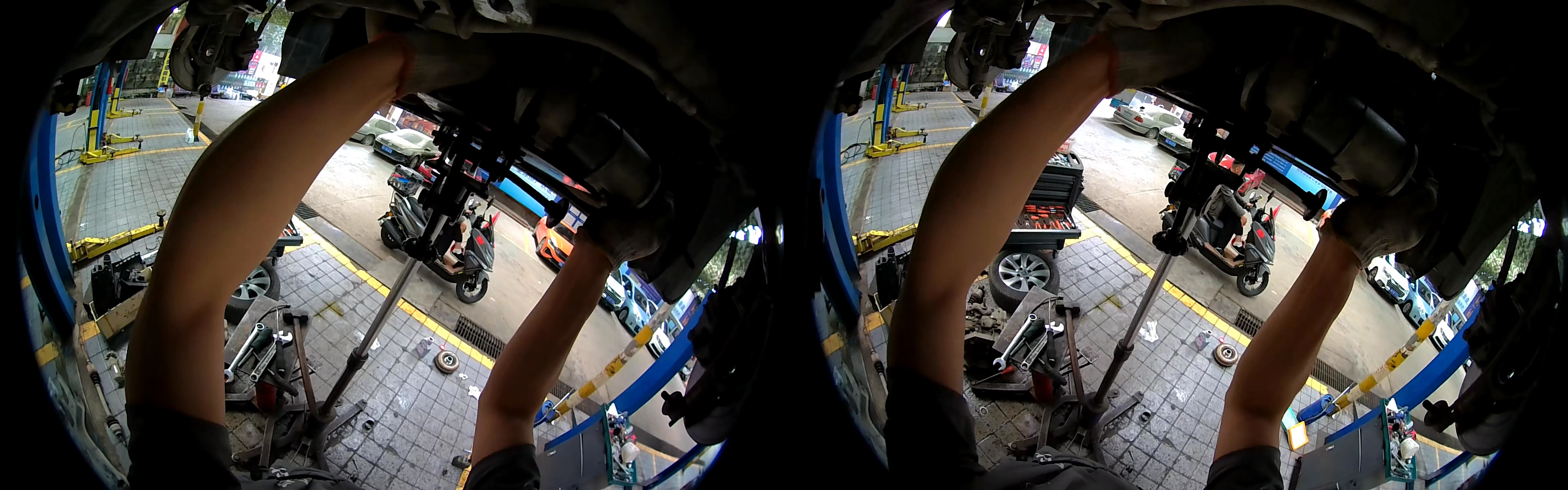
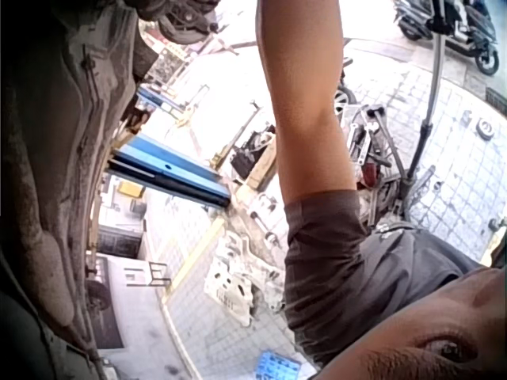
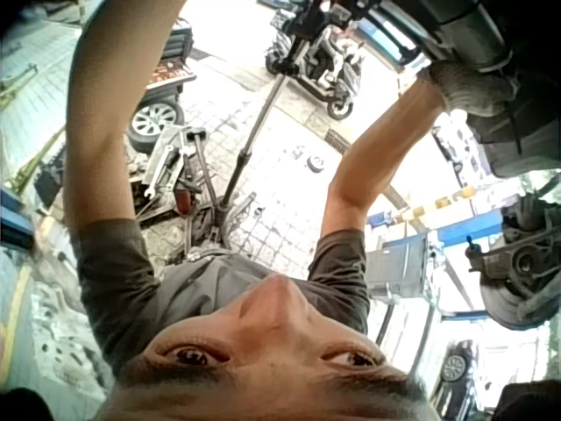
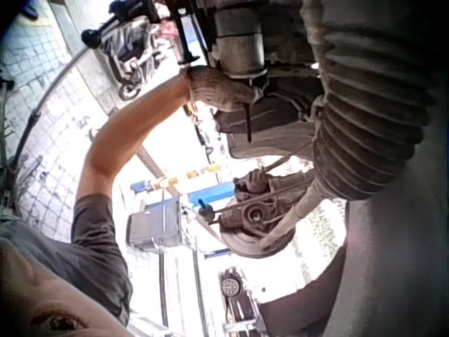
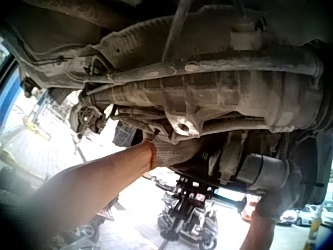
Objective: The person removes a cylindrical metal part from under a raised car, wipes it with a cloth, and reinstalls it. The person handles the part and a cloth while working under the vehicle in a garage.
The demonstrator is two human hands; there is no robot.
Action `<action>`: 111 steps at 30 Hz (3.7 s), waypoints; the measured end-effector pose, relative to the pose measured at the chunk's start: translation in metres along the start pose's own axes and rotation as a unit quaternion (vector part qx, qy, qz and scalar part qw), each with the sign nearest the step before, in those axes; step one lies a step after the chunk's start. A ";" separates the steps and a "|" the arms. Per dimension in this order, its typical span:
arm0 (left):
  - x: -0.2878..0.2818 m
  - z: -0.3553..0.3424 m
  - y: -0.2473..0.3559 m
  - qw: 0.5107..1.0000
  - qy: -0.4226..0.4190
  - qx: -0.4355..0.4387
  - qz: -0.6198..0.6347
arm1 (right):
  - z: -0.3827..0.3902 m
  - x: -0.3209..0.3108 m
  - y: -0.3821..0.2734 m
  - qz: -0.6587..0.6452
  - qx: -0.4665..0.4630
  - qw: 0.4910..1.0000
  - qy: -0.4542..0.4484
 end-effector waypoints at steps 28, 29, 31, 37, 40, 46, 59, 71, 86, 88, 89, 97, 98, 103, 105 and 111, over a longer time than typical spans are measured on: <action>0.019 -0.003 -0.003 0.999 -0.004 -0.036 -0.022 | -0.002 0.001 0.002 -0.010 0.082 0.997 -0.007; 0.021 -0.006 -0.002 0.999 0.000 -0.036 -0.040 | -0.003 0.000 0.001 -0.035 0.071 0.997 0.010; 0.022 -0.007 -0.002 0.999 -0.004 -0.032 -0.039 | -0.002 0.000 -0.005 0.098 -0.017 0.995 -0.001; 0.019 0.004 -0.003 0.998 -0.032 -0.030 0.039 | -0.001 0.002 -0.003 0.073 -0.090 0.993 0.016; 0.024 -0.002 -0.002 1.000 -0.015 -0.023 0.003 | -0.005 0.005 0.010 -0.028 -0.005 1.000 -0.001; 0.024 -0.010 -0.002 0.999 -0.023 -0.023 -0.028 | -0.003 -0.003 -0.009 0.106 -0.113 0.988 -0.014; 0.023 -0.004 -0.005 0.997 -0.077 -0.009 -0.005 | -0.004 -0.004 0.009 0.150 -0.034 0.987 -0.054; 0.028 -0.007 -0.014 0.995 -0.083 0.023 -0.053 | -0.002 -0.004 -0.001 0.207 -0.082 0.974 -0.032; 0.036 -0.004 -0.025 0.994 -0.093 0.041 -0.030 | 0.001 -0.006 0.001 0.225 -0.018 0.973 -0.055; 0.035 -0.006 -0.027 0.994 -0.089 0.046 -0.048 | 0.001 -0.004 0.004 0.174 -0.012 0.982 -0.067; 0.033 -0.006 -0.028 0.994 -0.094 0.047 -0.040 | 0.001 -0.002 0.007 0.179 -0.013 0.981 -0.076; 0.025 0.012 -0.039 0.988 -0.140 0.031 0.063 | 0.000 -0.006 0.002 0.167 -0.114 0.979 -0.032; 0.026 0.010 -0.042 0.992 -0.118 0.035 0.028 | 0.000 -0.007 0.002 0.171 -0.094 0.980 -0.027; 0.031 0.003 -0.050 0.994 -0.061 0.052 -0.071 | 0.001 -0.006 -0.001 0.221 -0.104 0.969 -0.045; 0.027 0.007 -0.054 0.995 -0.080 0.054 -0.025 | 0.000 -0.006 -0.001 0.240 -0.112 0.964 -0.035; 0.017 0.022 -0.064 0.970 -0.189 0.023 0.150 | 0.002 -0.003 0.013 0.217 -0.001 0.972 -0.095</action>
Point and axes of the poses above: each hand's wrist, its own z-axis away from the middle knuckle, its own x-axis out of the palm, y = z × x, the point moved 6 cm from there along -z, towards the middle knuckle, and after that the axes turned 9 degrees about y, right-handed, at the moved point
